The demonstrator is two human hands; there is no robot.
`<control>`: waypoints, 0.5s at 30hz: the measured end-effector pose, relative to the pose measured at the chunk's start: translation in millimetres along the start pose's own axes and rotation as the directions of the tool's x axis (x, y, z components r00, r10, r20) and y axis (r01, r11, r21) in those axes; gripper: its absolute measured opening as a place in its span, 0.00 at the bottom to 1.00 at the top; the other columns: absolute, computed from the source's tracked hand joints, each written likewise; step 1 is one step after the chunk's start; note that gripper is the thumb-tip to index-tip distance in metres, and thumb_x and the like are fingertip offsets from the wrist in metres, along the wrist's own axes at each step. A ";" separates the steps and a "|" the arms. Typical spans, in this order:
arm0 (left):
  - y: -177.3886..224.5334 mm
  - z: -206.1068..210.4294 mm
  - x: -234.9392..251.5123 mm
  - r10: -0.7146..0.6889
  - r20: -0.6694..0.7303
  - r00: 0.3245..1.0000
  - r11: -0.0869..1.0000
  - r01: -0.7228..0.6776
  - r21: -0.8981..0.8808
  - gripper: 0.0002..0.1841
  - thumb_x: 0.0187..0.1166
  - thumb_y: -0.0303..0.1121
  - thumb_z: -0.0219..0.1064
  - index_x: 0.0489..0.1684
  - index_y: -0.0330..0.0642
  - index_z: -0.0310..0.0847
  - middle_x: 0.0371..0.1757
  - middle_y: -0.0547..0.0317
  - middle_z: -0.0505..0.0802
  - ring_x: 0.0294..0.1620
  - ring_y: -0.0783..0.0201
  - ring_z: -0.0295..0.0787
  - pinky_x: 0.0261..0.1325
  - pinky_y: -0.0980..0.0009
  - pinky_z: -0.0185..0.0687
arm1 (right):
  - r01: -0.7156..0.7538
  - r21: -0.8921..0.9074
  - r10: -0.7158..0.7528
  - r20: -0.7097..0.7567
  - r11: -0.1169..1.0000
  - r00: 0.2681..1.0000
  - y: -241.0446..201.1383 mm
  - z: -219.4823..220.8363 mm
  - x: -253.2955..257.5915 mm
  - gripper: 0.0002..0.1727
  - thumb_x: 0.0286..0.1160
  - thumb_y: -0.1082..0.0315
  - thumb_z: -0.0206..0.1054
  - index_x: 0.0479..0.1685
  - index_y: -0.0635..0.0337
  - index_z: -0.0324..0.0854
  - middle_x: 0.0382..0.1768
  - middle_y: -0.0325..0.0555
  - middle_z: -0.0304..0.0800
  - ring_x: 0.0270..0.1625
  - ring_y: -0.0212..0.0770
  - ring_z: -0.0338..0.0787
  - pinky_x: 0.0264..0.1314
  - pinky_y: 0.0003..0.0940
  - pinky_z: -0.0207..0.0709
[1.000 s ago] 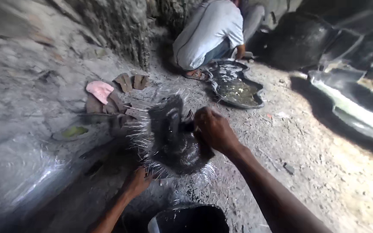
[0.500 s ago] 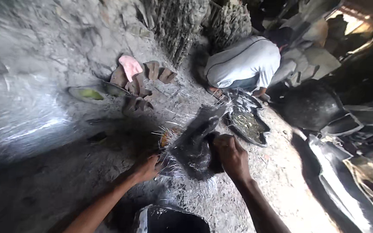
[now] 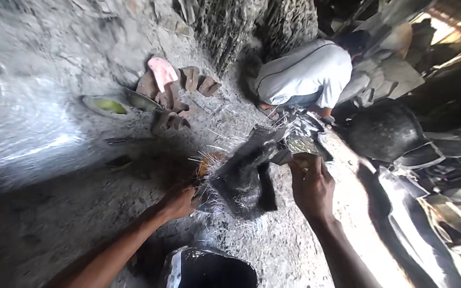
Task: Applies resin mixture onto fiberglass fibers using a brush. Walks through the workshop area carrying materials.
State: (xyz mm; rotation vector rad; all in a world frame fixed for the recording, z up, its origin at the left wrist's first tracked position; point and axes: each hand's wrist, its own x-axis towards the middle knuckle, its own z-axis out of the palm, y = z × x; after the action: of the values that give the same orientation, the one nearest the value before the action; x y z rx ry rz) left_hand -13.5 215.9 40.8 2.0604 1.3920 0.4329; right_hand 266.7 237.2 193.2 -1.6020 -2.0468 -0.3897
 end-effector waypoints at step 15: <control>2.6 -1.1 1.7 -0.035 0.013 0.999 0.999 0.034 0.021 0.18 0.85 0.39 0.65 0.47 0.27 0.86 0.58 0.38 0.90 0.62 0.44 0.87 0.69 0.49 0.77 | 0.318 -0.012 -0.318 0.036 0.948 0.948 -1.2 -1.1 -16.8 0.13 0.82 0.71 0.67 0.57 0.70 0.80 0.51 0.63 0.90 0.45 0.58 0.94 0.46 0.53 0.89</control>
State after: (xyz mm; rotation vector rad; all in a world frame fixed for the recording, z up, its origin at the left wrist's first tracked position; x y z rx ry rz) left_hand -11.6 217.1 43.3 2.0493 1.4278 0.3912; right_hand 268.7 222.6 184.9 -1.2935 -2.3395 -0.4986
